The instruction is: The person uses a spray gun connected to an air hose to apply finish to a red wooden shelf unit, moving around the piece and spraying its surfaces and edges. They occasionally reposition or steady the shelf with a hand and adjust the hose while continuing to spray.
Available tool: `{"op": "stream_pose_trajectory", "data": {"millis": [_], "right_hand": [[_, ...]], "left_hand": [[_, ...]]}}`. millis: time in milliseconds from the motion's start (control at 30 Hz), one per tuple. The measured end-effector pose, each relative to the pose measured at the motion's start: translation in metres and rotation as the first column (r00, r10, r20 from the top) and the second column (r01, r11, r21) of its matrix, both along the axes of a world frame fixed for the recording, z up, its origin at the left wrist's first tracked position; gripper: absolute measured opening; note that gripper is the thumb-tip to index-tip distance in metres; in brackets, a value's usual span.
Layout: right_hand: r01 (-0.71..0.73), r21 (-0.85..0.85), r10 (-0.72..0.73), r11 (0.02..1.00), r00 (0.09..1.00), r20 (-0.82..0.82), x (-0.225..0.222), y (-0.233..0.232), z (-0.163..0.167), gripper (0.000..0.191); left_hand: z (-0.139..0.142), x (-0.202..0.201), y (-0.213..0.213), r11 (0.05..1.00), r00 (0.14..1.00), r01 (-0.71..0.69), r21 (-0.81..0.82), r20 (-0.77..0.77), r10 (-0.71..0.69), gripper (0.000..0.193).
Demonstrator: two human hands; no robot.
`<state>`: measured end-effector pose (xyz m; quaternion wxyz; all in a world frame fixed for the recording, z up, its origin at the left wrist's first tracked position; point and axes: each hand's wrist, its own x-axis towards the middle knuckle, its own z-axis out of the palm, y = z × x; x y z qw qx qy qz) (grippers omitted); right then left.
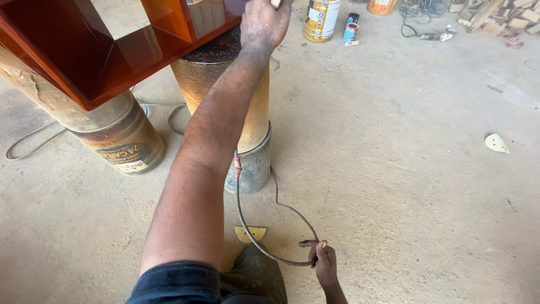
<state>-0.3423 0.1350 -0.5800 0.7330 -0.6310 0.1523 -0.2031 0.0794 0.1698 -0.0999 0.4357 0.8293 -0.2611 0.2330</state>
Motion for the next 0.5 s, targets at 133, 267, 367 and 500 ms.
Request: {"op": "stream_pose_trajectory", "data": {"millis": [133, 267, 367, 500], "right_hand": [[0.005, -0.003, -0.005, 1.000, 1.000, -0.006, 0.002, 0.001, 0.007, 0.078], [0.000, -0.004, 0.000, 1.000, 1.000, -0.020, -0.002, 0.002, 0.012, 0.077], [0.010, 0.003, -0.010, 1.000, 0.998, -0.070, -0.005, 0.002, 0.010, 0.073], [0.021, 0.013, -0.020, 1.000, 0.999, -0.032, -0.005, 0.000, 0.005, 0.074]], "left_hand": [[-0.002, -0.005, -0.001, 0.984, 0.983, 0.179, -0.014, -0.032, -0.180, 0.039], [-0.001, 0.000, -0.004, 0.997, 1.000, 0.023, 0.074, -0.008, -0.022, 0.045], [0.001, 0.006, -0.006, 0.983, 0.996, -0.093, 0.155, 0.008, 0.093, 0.049], [0.001, 0.007, -0.007, 0.988, 0.992, -0.115, 0.108, 0.060, 0.108, 0.051]]}}
